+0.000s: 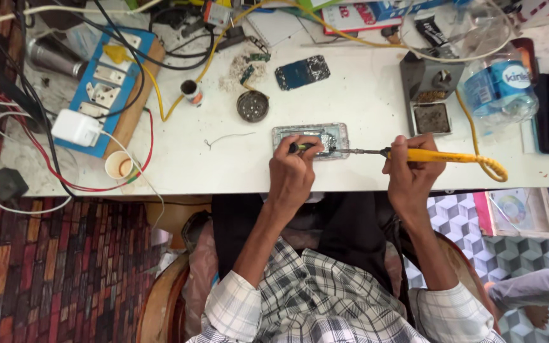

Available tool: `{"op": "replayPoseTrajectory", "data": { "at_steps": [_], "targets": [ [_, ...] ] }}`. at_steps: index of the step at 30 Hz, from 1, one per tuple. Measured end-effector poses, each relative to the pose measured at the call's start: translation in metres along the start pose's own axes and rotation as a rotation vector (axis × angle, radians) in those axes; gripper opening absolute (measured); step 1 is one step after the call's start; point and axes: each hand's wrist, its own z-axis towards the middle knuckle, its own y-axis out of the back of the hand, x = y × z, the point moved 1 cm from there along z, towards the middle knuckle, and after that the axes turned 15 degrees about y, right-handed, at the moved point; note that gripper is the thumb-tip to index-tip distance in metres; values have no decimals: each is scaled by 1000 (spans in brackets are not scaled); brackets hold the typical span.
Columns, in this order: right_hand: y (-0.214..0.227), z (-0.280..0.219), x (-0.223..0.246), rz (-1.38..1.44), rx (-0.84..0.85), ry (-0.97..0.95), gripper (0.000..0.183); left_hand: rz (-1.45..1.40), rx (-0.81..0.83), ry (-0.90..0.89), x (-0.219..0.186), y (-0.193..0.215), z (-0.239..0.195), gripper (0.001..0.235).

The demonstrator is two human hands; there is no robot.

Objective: The person uses a soldering iron and a small tool to work on a circuit board placed on a workbench. They repeatedly apply heat and manipulate components on the board throughout the clip.

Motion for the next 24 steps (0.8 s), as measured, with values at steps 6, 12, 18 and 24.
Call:
{"op": "replayPoseTrajectory", "data": {
  "at_steps": [6,12,18,24],
  "targets": [
    [-1,11,-3,-7,-6,-12,28,-174,67,140,8,6,6,28],
    [1,16,-5,-4,20,-61,26,-268,249,175,12,0,28,29],
    [1,17,-10,33,13,-85,24,-398,330,435,18,7,28,33],
    [0,21,-12,25,22,-74,26,-440,329,372,19,9,17,27]
  ]
}}
